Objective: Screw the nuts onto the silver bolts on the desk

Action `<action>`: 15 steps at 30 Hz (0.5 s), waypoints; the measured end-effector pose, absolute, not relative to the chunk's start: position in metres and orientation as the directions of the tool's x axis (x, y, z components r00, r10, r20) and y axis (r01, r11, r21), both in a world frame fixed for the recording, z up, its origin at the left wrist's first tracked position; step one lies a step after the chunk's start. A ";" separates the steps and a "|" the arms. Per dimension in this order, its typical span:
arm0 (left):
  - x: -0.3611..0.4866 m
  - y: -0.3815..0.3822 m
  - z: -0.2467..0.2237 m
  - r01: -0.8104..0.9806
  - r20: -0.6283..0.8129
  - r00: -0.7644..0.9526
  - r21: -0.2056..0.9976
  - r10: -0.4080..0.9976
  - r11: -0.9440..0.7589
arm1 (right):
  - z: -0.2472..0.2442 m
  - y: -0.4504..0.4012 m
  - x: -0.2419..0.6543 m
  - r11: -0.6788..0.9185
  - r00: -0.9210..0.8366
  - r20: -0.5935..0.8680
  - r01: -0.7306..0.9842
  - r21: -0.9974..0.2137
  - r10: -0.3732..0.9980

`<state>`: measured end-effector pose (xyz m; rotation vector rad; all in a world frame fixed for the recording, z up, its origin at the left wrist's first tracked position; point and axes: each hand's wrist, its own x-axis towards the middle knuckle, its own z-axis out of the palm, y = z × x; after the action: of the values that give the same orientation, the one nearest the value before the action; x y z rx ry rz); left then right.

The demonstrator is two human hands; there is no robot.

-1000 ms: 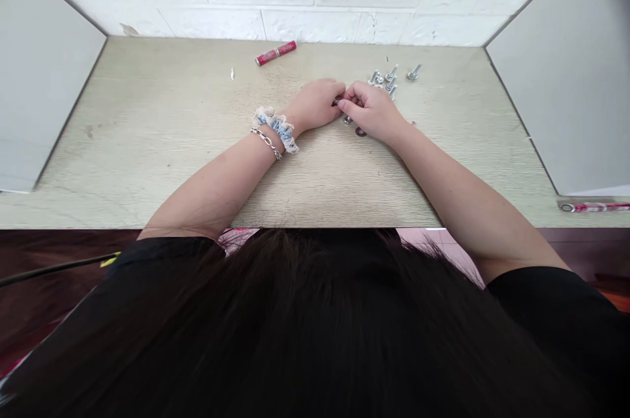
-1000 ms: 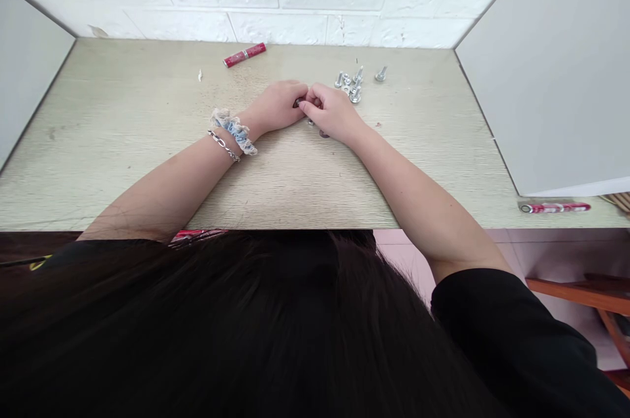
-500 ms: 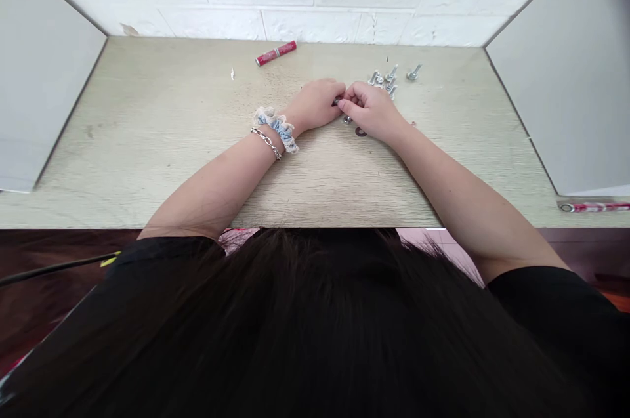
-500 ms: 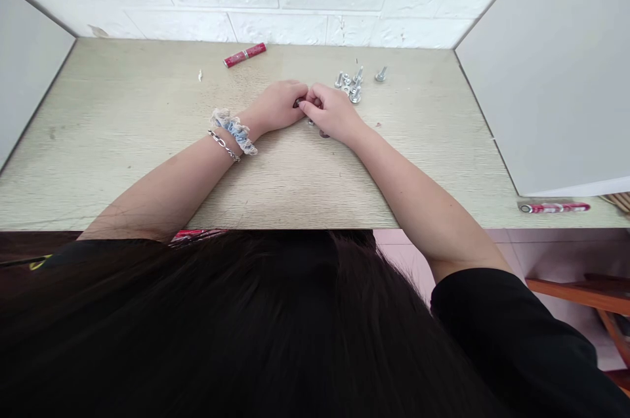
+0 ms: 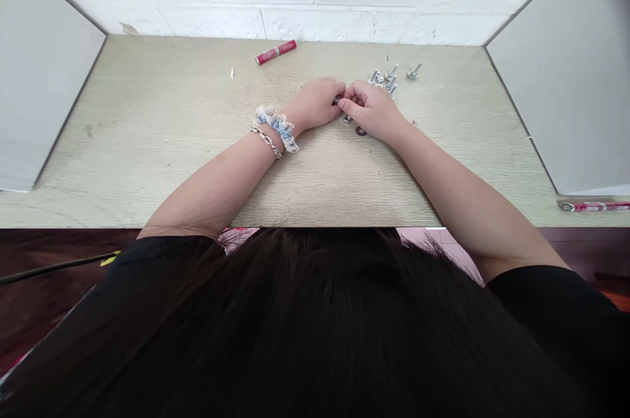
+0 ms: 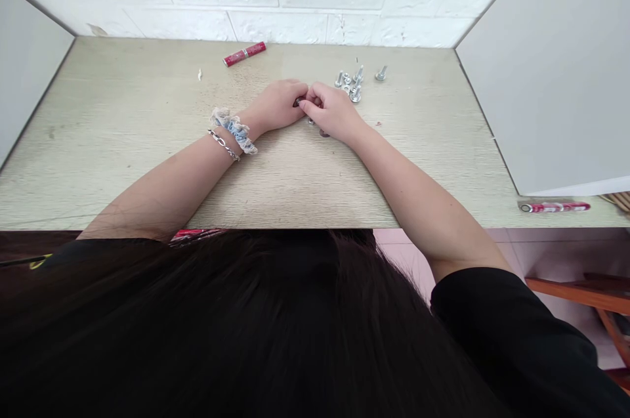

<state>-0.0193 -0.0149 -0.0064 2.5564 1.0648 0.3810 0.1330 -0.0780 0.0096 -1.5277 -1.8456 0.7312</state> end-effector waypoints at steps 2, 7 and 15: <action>-0.019 -0.018 -0.003 0.662 0.099 0.664 0.383 0.741 -0.644 | 0.010 -0.078 0.133 0.173 -0.128 0.118 0.632 -0.755 0.985; -0.019 -0.020 0.000 0.668 0.117 0.660 0.361 0.742 -0.651 | 0.008 -0.077 0.133 0.183 -0.134 0.127 0.605 -0.775 0.983; -0.018 -0.022 0.001 0.676 0.161 0.671 0.268 0.724 -0.686 | 0.003 -0.074 0.136 0.230 -0.144 0.179 0.605 -0.762 0.973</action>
<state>-0.0180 -0.0222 0.0009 2.6987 1.1423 0.3802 0.1356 -0.0742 0.0030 -1.4537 -1.8381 0.7037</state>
